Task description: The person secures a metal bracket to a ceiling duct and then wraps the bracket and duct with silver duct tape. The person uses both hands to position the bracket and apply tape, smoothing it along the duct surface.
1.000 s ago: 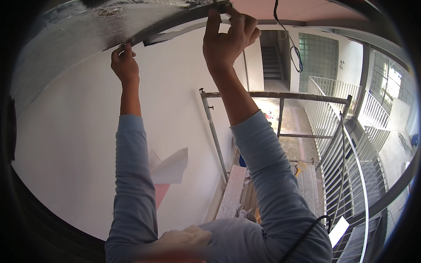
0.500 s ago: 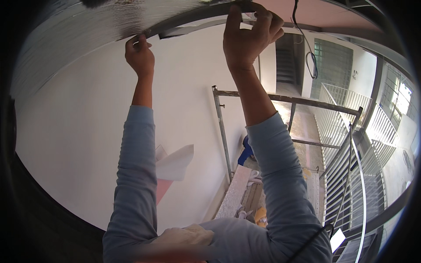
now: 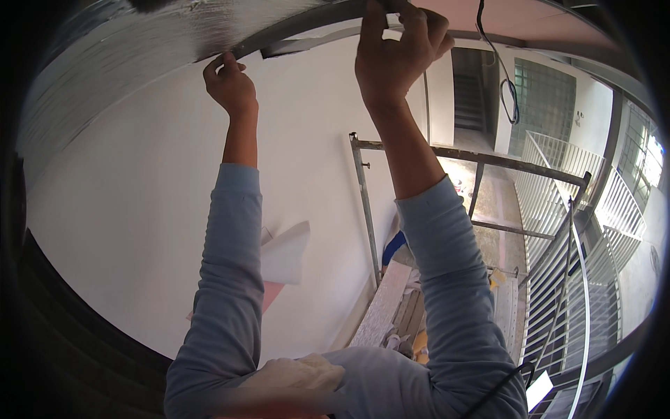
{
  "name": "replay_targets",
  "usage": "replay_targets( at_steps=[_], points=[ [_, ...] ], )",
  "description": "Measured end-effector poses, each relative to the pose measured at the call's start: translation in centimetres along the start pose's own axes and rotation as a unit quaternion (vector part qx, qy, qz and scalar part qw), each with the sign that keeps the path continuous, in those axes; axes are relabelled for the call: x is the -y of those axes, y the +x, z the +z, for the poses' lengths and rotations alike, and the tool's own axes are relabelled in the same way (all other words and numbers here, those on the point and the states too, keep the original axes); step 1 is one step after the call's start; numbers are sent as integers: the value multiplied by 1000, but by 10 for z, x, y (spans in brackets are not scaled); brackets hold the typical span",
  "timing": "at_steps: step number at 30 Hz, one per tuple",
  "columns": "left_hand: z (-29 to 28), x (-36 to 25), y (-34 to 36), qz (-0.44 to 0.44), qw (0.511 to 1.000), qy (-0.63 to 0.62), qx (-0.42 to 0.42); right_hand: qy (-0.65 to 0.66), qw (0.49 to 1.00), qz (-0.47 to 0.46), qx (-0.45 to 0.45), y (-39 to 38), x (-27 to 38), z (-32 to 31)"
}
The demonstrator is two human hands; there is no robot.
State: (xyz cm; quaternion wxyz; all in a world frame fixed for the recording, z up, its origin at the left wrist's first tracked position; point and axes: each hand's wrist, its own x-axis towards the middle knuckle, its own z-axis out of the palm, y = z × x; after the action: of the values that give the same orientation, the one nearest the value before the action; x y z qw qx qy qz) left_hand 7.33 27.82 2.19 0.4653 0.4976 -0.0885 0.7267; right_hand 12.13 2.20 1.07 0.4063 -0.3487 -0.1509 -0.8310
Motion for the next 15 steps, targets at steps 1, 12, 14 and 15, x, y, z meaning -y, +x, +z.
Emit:
replay_targets(
  at_steps=[1,12,14,15],
  points=[
    [1,0,-1,41,999,32,-6,1,1000,1,1,1,1,0],
    [0,-4,5,-69,997,6,17,5,1000,10,9,5,0,-4],
    [-2,-6,4,-68,997,11,25,5,1000,14,10,5,1,-5],
    [-3,-7,2,-41,998,38,24,5,1000,14,10,4,1,-5]
  ],
)
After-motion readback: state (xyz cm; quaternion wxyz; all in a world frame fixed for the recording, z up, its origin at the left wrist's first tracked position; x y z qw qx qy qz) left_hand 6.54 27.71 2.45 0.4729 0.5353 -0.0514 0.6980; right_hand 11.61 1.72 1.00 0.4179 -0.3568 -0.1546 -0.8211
